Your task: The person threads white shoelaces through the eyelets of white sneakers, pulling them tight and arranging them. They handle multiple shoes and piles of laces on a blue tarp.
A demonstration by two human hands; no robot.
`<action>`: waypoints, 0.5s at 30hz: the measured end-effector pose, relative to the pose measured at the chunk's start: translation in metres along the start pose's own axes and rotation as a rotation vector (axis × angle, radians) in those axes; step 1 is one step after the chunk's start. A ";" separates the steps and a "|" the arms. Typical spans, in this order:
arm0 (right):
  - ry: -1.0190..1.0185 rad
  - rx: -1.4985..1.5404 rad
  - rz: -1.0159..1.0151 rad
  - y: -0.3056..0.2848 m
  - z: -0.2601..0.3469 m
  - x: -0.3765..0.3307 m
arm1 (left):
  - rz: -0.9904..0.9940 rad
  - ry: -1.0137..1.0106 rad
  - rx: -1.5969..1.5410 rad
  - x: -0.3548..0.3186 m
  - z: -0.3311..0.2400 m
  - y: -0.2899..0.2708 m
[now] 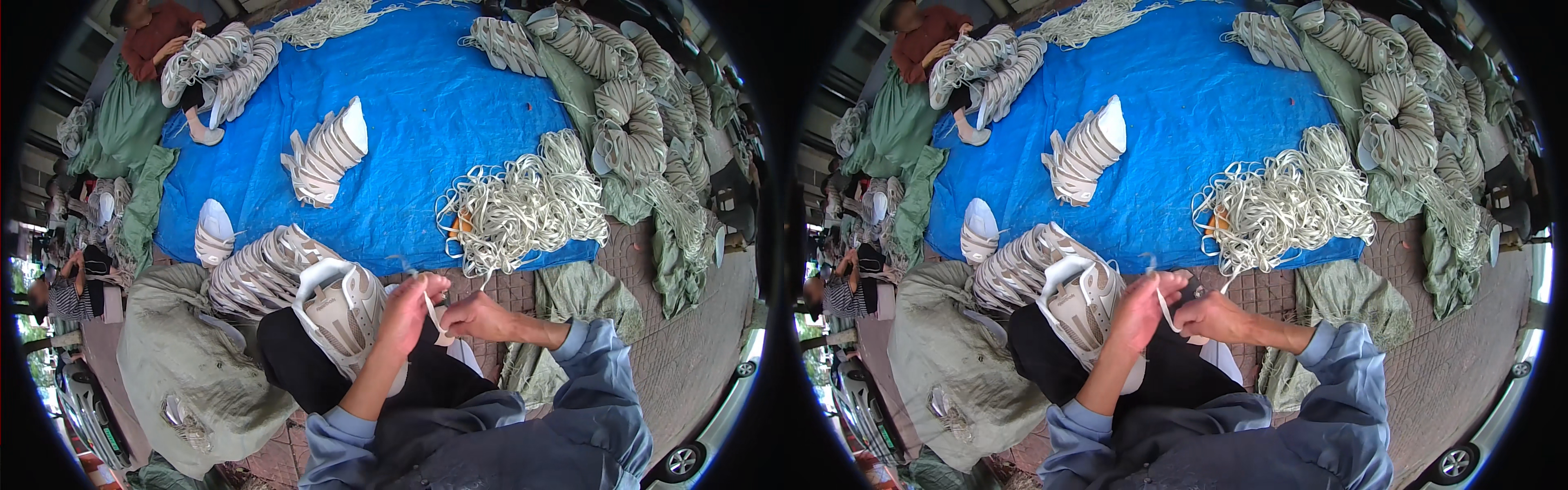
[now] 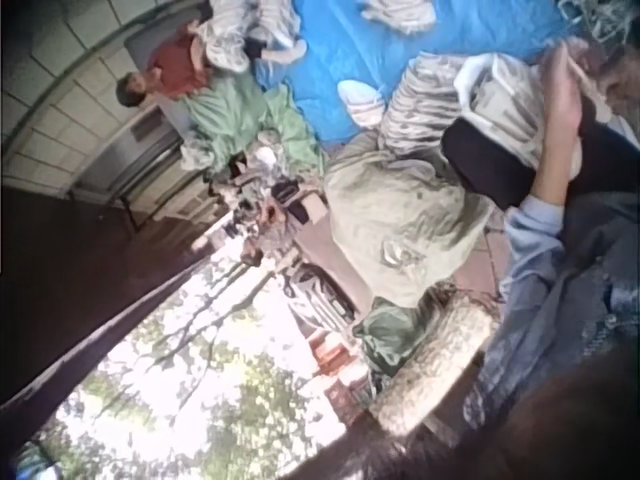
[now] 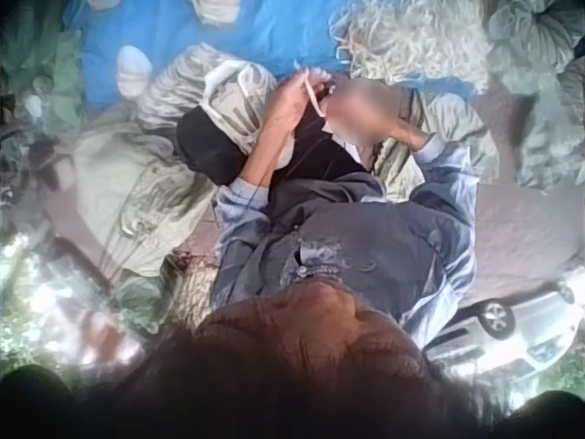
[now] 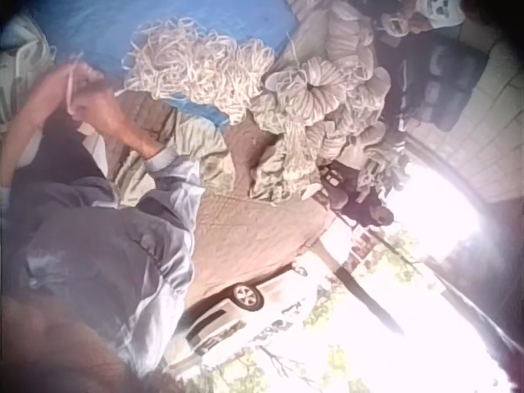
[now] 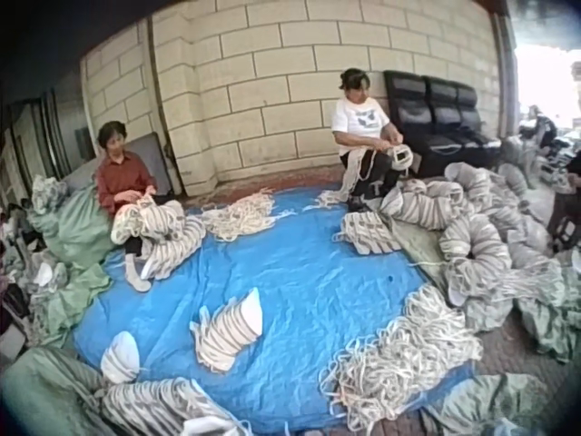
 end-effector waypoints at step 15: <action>0.170 1.171 -0.034 0.040 0.053 0.123 | -0.185 0.294 0.478 -0.124 -0.045 -0.011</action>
Point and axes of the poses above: each hand's wrist, its own x-axis towards the middle knuckle, its own y-axis out of the palm, z = x × y, the point moved 4 cm from there along x, towards the middle knuckle, and after that the axes turned 10 degrees about -y, right-handed, at the moved point
